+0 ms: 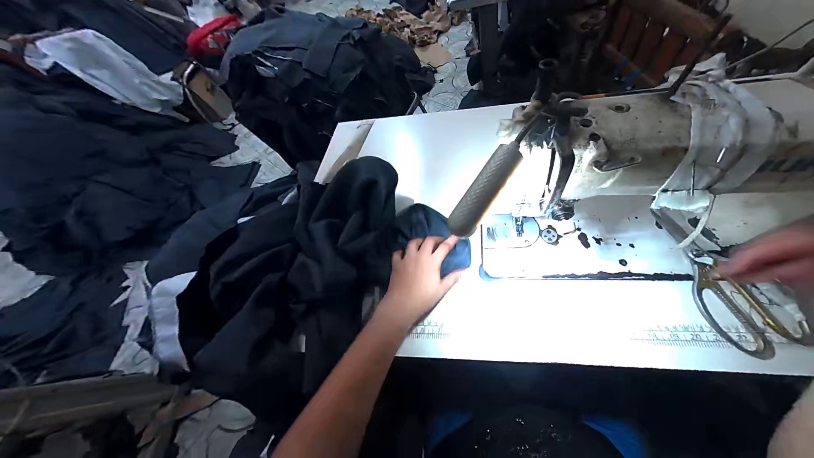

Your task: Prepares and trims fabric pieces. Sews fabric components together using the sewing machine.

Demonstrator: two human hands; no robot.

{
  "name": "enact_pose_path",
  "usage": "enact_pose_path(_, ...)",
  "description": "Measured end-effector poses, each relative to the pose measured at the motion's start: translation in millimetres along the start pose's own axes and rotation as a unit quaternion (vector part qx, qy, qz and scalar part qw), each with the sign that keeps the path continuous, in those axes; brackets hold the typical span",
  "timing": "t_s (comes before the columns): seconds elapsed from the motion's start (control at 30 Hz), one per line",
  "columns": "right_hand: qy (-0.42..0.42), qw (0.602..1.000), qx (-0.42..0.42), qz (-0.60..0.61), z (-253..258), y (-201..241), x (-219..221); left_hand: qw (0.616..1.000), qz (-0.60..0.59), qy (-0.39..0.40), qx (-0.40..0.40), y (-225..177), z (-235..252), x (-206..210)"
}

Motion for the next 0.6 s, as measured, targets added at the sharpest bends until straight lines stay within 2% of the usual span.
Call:
enact_pose_path(0.03,0.172,0.984,-0.015,-0.036,19.0,13.8,64.5,1.0,0.015,-0.01,-0.002,3.8,20.9,-4.6)
enact_pose_path(0.07,0.301,0.951,0.011,-0.074,35.9,14.9,113.8,0.999,0.016,-0.029,-0.007,10.6,44.1,-8.7)
enact_pose_path(0.1,0.37,0.92,0.062,-0.114,54.9,5.7,144.5,0.998,0.004,-0.06,-0.012,18.5,67.3,-13.0)
enact_pose_path(0.13,0.388,0.901,0.117,-0.156,77.6,-7.8,159.7,0.994,-0.013,-0.106,-0.006,24.4,88.0,-18.6)
enact_pose_path(0.2,0.37,0.867,0.236,-0.236,119.1,-22.3,166.3,0.98,-0.068,-0.186,-0.005,23.3,108.8,-30.8)
enact_pose_path(0.23,0.335,0.857,0.294,-0.258,130.3,-24.5,161.7,0.972,-0.101,-0.214,0.002,18.4,111.7,-34.3)
enact_pose_path(0.3,0.183,0.881,0.391,-0.194,129.4,-19.4,149.2,0.957,-0.155,-0.244,0.032,11.0,111.0,-40.0)
enact_pose_path(0.33,0.129,0.893,0.407,-0.139,123.7,-18.3,150.3,0.951,-0.17,-0.254,0.044,13.0,109.4,-41.3)
enact_pose_path(0.4,0.091,0.912,0.397,-0.05,118.0,-27.3,158.4,0.946,-0.191,-0.257,0.051,20.8,106.8,-44.7)
enact_pose_path(0.53,-0.008,0.902,0.429,0.051,112.3,-38.1,157.1,0.937,-0.212,-0.268,0.066,17.4,110.3,-49.7)
enact_pose_path(0.6,-0.004,0.9,0.421,0.115,114.4,-54.6,157.7,0.938,-0.213,-0.264,0.066,12.9,113.7,-49.4)
Point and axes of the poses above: each hand's wrist, its own z-axis towards the middle knuckle, its own x-axis out of the palm, y = z × x, the point moved 9 cm from there along z, towards the middle knuckle, and after that the axes turned 6 degrees about -z, right-handed, at the moved point
